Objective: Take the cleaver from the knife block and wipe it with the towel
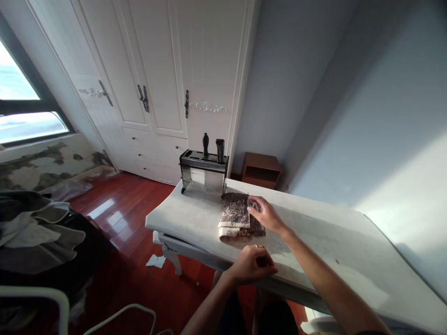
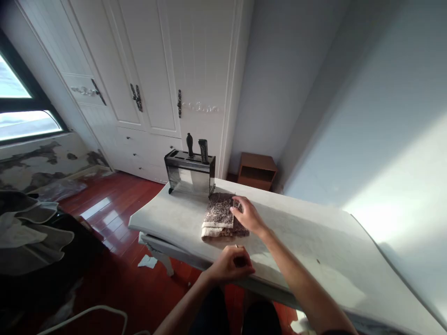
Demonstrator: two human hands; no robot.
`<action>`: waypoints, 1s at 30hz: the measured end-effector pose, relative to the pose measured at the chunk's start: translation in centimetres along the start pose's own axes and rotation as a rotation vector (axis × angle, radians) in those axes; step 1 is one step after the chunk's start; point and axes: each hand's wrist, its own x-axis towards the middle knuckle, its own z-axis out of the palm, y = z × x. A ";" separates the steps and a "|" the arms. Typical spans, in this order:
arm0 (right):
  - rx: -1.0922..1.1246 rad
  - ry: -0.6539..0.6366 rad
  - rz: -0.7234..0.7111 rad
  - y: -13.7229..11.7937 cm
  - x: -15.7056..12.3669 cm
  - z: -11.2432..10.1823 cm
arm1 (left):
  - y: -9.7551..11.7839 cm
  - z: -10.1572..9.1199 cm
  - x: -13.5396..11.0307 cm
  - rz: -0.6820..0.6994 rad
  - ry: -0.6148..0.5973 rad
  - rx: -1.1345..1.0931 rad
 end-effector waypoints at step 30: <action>-0.513 -0.392 0.284 4.1 -3.5 -9.0 | 1.0 -0.5 -0.5 -0.016 -0.028 0.070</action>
